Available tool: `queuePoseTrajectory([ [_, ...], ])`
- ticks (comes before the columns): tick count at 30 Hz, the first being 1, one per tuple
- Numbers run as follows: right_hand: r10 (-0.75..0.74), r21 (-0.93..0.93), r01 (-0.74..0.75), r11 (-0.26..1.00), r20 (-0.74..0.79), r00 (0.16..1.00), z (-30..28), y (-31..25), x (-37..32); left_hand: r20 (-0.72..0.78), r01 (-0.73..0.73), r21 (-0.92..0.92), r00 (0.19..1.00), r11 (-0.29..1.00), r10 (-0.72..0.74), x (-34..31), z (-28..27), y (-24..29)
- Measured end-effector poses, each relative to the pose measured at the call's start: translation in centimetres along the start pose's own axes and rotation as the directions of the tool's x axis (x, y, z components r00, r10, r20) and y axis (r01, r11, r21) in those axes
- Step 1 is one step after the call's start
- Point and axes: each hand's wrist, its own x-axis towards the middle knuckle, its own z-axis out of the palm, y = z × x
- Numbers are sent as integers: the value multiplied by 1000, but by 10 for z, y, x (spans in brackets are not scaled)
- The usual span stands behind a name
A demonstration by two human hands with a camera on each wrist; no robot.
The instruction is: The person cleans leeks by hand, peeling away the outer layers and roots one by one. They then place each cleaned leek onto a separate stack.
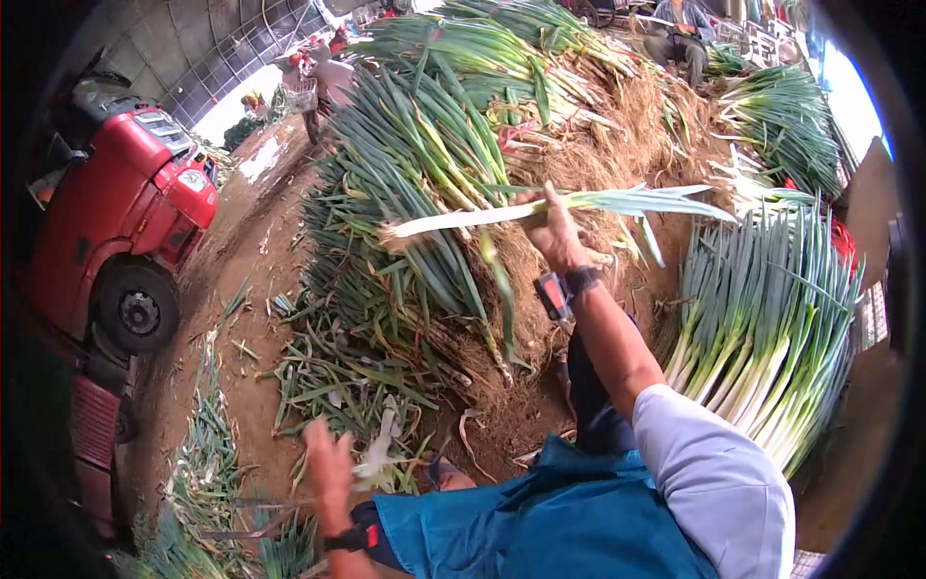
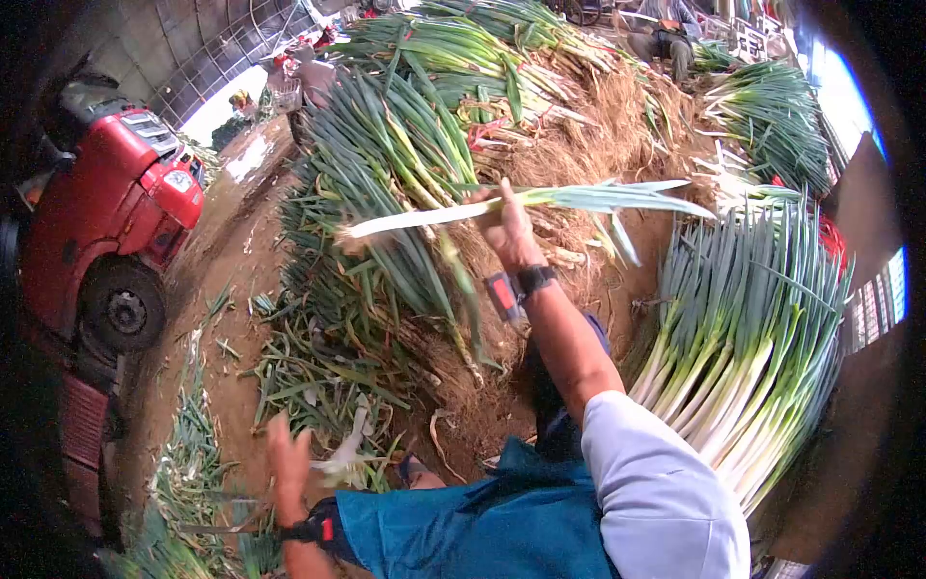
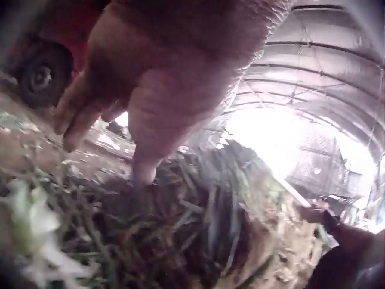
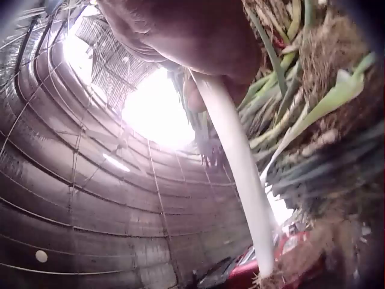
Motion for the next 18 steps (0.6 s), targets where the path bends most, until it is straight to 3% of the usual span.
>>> queuePoseTrajectory([
  [2, 40, 9, -40, 999, 17, 999, 28, 30, -31, -45, -171, -301, 985, 938, 165, 40, 43, 56],
  [3, 73, 24, -75, 997, 55, 996, 33, 41, -39, -64, -185, -502, 982, 845, 177, 58, 69, 87],
  [4, 88, -134, -67, 989, 150, 985, 38, 50, -52, -81, -193, -652, 979, 733, 186, 76, 77, 123],
  [5, 134, -114, -118, 986, 145, 980, 44, 59, -65, -98, -197, -779, 976, 595, 195, 94, 84, 158],
  [7, 174, -75, -161, 984, 213, 961, 43, 68, -69, -79, -112, -908, 992, 403, 96, 108, 89, 192],
  [8, 210, -80, -197, 977, 235, 949, 42, 74, -73, -115, -148, -965, 980, 215, 159, 139, 111, 216],
  [9, 249, -82, -236, 968, 251, 935, 40, 78, -78, -66, -86, -991, 981, 105, 185, 144, 116, 224],
  [10, 269, -224, -207, 952, 295, 917, 46, 67, -90, -35, -91, -956, 979, 277, 200, 150, 124, 219],
  [11, 256, -216, -197, 956, 294, 921, 35, 61, -78, -5, -95, -888, 980, 451, 198, 154, 129, 206],
  [12, 219, -209, -158, 965, 308, 926, 33, 48, -72, -175, -203, -828, 979, 522, 103, 140, 121, 204],
  [13, 181, -201, -120, 972, 322, 929, 31, 36, -67, -135, -160, -874, 987, 459, 88, 145, 159, 159],
  [14, 169, -119, -149, 982, 178, 969, 26, 20, -54, 21, 41, -454, 999, 890, -36, 139, 179, 106],
  [15, 151, -100, -136, 986, 162, 975, 19, 4, -38, 116, 179, -792, 983, 583, -143, 124, 165, 84],
  [16, 150, -122, -132, 984, 152, 977, 4, -10, -25, 210, 249, -958, 946, 141, -248, 109, 149, 62],
  [17, 157, -142, -134, 981, 164, 974, -2, -20, -9, 244, 350, -893, 905, 282, -348, 100, 133, 28],
  [18, 71, -246, -44, 968, 102, 992, -5, -30, 0, 277, 465, -791, 852, 398, -445, 91, 117, -6],
])
